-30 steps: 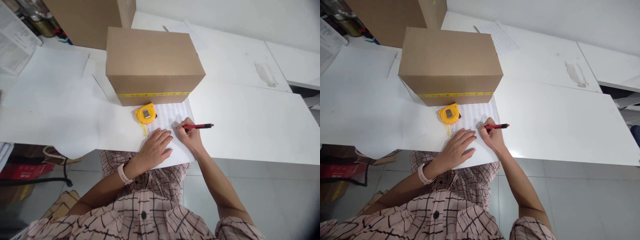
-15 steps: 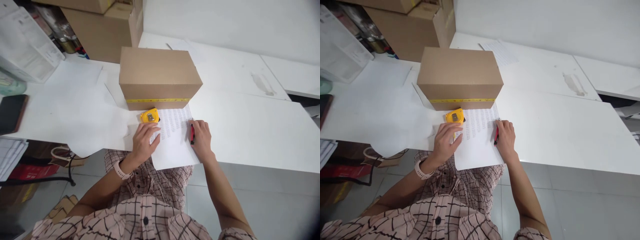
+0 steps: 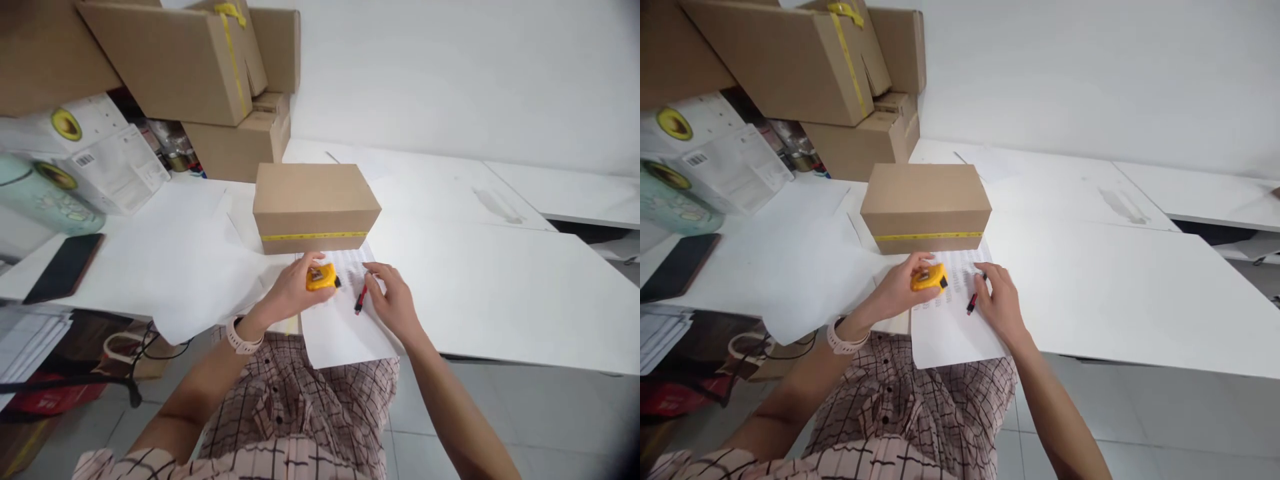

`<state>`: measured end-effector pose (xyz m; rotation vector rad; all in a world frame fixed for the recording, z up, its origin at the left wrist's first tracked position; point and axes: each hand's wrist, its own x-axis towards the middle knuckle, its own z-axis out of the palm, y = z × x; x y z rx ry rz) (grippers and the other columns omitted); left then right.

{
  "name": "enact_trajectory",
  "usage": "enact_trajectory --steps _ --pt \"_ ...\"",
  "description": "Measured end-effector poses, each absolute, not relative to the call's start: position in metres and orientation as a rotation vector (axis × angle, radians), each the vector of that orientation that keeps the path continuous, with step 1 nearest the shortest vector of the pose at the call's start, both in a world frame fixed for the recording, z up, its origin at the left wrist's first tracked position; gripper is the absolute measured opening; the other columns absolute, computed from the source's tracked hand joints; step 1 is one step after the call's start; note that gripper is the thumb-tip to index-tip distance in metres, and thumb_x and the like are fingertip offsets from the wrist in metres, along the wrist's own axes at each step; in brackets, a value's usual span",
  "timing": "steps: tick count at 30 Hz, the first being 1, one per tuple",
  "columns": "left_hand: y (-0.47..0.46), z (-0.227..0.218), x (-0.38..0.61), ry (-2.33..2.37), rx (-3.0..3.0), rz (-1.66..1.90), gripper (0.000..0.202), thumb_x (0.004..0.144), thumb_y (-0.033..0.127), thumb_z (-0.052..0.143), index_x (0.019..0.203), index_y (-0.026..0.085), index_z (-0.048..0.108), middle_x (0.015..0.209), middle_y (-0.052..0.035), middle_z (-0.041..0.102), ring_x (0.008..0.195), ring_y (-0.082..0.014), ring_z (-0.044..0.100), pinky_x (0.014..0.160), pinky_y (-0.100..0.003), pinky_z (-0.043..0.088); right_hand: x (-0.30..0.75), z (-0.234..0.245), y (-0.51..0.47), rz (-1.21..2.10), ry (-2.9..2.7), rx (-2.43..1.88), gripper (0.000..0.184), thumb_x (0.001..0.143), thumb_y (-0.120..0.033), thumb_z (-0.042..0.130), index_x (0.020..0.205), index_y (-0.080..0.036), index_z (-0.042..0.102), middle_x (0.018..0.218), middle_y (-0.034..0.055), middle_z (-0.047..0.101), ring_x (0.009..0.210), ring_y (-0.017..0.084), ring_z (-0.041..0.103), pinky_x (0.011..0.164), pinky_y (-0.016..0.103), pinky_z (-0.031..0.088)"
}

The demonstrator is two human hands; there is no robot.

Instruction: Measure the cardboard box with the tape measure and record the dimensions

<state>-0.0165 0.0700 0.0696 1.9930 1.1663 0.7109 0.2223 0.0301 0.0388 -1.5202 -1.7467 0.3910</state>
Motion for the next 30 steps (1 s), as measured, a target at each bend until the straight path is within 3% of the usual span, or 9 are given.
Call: enact_trajectory --steps 3,5,10,15,18,21,25,27,30 --pt "0.062 0.09 -0.015 0.791 1.775 0.719 0.052 0.085 0.042 0.071 0.128 0.026 0.047 0.117 -0.0112 0.071 0.1 -0.0245 0.072 0.076 -0.037 0.06 0.206 0.07 0.03 0.906 -1.671 -1.336 0.038 0.102 -0.05 0.046 0.116 -0.024 0.069 0.105 0.0083 0.074 0.093 0.023 0.067 0.081 0.04 0.056" --pt "0.062 0.099 -0.017 0.744 1.748 0.744 0.048 0.085 0.041 0.072 0.123 0.026 0.048 0.116 -0.0117 0.071 0.101 -0.0252 0.072 0.075 -0.036 0.06 0.198 0.084 0.033 1.066 -1.64 -1.294 0.043 0.102 -0.055 0.044 0.109 -0.021 0.07 0.09 0.0067 0.073 0.08 0.019 0.066 0.071 0.035 0.056" --pt "0.074 0.111 -0.034 0.753 1.815 0.737 0.043 0.084 0.039 0.071 0.118 0.026 0.049 0.115 -0.0114 0.07 0.104 -0.0256 0.072 0.077 -0.038 0.061 0.185 0.099 0.047 1.138 -1.59 -1.327 0.045 0.094 -0.062 0.056 0.078 -0.02 0.058 0.068 0.0001 0.06 0.06 0.013 0.058 0.054 0.028 0.048" --pt "0.098 0.143 -0.072 0.814 1.751 0.815 0.046 0.08 0.043 0.074 0.115 0.026 0.052 0.114 -0.0094 0.072 0.101 -0.0258 0.072 0.076 -0.037 0.059 0.182 0.129 0.079 1.087 -1.52 -1.24 0.049 0.089 -0.066 0.062 0.072 -0.023 0.048 0.06 -0.0037 0.054 0.054 0.011 0.052 0.053 0.027 0.045" --pt "0.122 0.169 -0.101 0.958 1.658 0.919 0.052 0.073 0.047 0.078 0.113 0.024 0.055 0.107 -0.008 0.074 0.091 -0.0261 0.072 0.072 -0.036 0.056 0.195 0.156 0.118 0.987 -1.444 -1.159 0.051 0.085 -0.068 0.065 0.07 -0.021 0.052 0.064 -0.0012 0.059 0.059 0.012 0.055 0.058 0.028 0.047" --pt "0.159 0.183 -0.128 1.09 1.571 1.068 0.05 0.072 0.048 0.078 0.11 0.021 0.06 0.099 -0.0057 0.074 0.089 -0.0244 0.07 0.074 -0.034 0.054 0.217 0.171 0.168 0.874 -1.335 -1.233 0.046 0.082 -0.061 0.072 0.069 -0.02 0.055 0.07 0.0012 0.061 0.067 0.013 0.058 0.065 0.028 0.05" --pt "0.217 0.177 -0.158 1.167 1.42 1.187 0.04 0.07 0.049 0.077 0.093 0.018 0.067 0.091 -0.0025 0.07 0.083 -0.018 0.064 0.068 -0.026 0.048 0.237 0.163 0.221 0.696 -1.266 -1.555 0.035 0.093 -0.046 0.058 0.072 -0.018 0.058 0.08 0.007 0.065 0.073 0.016 0.059 0.073 0.032 0.05" --pt "0.238 0.171 -0.166 1.205 1.368 1.152 0.04 0.066 0.049 0.078 0.089 0.018 0.068 0.086 -0.0014 0.07 0.079 -0.017 0.062 0.062 -0.024 0.046 0.237 0.155 0.236 0.614 -1.298 -1.719 0.034 0.096 -0.044 0.049 0.077 -0.018 0.059 0.088 0.0116 0.069 0.081 0.02 0.062 0.077 0.034 0.049" --pt "0.254 0.165 -0.169 1.222 1.346 1.081 0.041 0.061 0.05 0.08 0.083 0.018 0.068 0.08 -0.0019 0.069 0.071 -0.0178 0.062 0.055 -0.025 0.044 0.231 0.146 0.247 0.61 -1.342 -1.829 0.031 0.094 -0.046 0.051 0.089 -0.017 0.063 0.105 0.0164 0.072 0.098 0.028 0.064 0.087 0.037 0.049"
